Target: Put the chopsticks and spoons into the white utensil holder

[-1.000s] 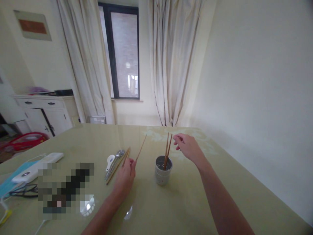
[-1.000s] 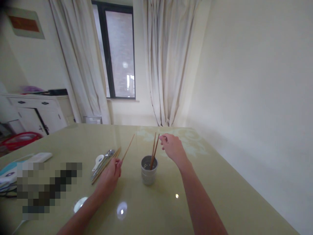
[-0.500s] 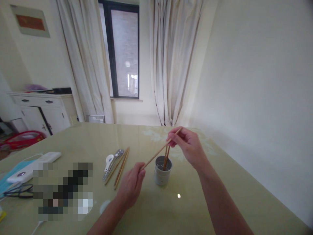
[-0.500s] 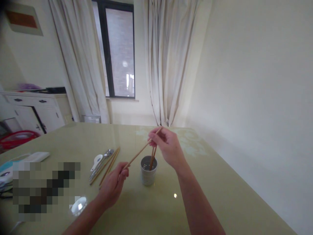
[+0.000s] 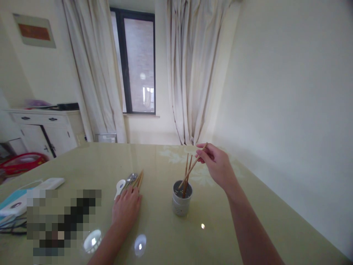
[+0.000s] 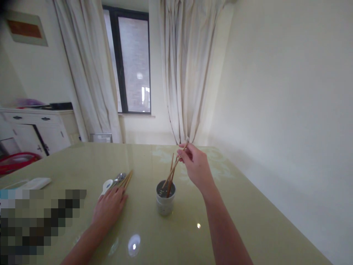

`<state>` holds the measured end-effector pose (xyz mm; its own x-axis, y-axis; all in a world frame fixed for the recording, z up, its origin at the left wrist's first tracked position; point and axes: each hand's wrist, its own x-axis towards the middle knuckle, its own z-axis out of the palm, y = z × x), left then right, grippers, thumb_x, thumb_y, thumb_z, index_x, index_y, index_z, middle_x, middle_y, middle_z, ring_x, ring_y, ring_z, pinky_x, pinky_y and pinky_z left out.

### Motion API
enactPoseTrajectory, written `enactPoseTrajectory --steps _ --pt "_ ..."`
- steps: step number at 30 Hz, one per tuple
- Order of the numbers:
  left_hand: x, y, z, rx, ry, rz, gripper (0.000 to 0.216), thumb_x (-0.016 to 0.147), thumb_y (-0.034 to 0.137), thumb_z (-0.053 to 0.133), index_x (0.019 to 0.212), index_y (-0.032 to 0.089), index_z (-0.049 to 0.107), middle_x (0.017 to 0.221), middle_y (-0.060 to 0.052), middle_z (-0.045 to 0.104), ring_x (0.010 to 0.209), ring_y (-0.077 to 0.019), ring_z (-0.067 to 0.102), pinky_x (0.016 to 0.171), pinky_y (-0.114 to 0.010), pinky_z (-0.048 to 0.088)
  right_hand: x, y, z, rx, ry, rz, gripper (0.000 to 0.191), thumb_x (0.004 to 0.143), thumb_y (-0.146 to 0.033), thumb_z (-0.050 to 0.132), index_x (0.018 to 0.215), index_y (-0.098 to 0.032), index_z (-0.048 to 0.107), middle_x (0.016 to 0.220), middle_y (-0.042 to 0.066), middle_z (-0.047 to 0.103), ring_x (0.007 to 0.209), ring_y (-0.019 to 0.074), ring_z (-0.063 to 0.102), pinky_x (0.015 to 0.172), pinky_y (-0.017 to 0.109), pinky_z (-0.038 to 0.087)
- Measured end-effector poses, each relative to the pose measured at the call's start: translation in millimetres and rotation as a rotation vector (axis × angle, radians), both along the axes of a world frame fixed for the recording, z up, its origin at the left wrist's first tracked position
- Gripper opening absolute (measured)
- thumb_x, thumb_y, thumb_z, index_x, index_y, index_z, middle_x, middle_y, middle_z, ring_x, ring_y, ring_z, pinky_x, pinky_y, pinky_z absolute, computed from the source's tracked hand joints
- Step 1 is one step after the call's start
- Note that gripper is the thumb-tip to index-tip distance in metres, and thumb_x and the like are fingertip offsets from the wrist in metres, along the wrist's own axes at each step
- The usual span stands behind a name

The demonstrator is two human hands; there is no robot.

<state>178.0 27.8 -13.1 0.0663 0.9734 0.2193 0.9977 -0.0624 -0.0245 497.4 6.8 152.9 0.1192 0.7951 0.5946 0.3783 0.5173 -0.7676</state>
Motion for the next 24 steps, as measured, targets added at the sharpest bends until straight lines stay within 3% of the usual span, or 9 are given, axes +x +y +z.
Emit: enactPoseTrajectory --steps 3,8,13,24 --pt "-1 2 1.2 -0.060 -0.050 0.019 0.035 0.108 0.025 0.041 0.119 0.019 0.073 0.128 -0.014 0.078 0.125 -0.0286 0.072 0.104 -0.041 0.054 -7 9 -10.4 -0.070 -0.085 0.015 0.026 0.094 -0.038 0.071 0.111 -0.019 0.073 0.081 0.003 0.077 0.072 0.0208 0.078 0.070 0.033 0.066" --pt "0 2 2.5 -0.095 -0.105 -0.019 0.033 0.108 0.027 0.041 0.104 0.022 0.073 0.113 -0.012 0.082 0.115 -0.0288 0.075 0.099 -0.040 0.055 -18 19 -24.5 -0.149 -0.193 -0.002 0.027 0.093 -0.021 0.070 0.119 -0.020 0.074 0.091 0.005 0.081 0.075 0.0211 0.081 0.072 0.032 0.064" --pt "4 -2 3.5 -0.058 -0.130 -0.065 0.030 0.105 0.024 0.043 0.100 0.021 0.073 0.112 -0.013 0.080 0.112 -0.0301 0.075 0.096 -0.041 0.054 -26 23 -31.4 -0.171 -0.320 -0.037 0.029 0.102 -0.018 0.058 0.125 -0.019 0.075 0.089 0.006 0.081 0.076 0.0206 0.079 0.078 0.032 0.061" --pt "11 -2 0.2 -0.004 -0.188 -0.113 0.032 0.108 0.023 0.039 0.099 0.021 0.070 0.104 -0.011 0.080 0.104 -0.0272 0.076 0.089 -0.038 0.053 -29 30 -42.3 -0.144 -0.435 -0.120 0.050 0.101 -0.018 0.060 0.150 -0.017 0.064 0.089 0.006 0.082 0.082 0.0234 0.076 0.084 0.034 0.054"
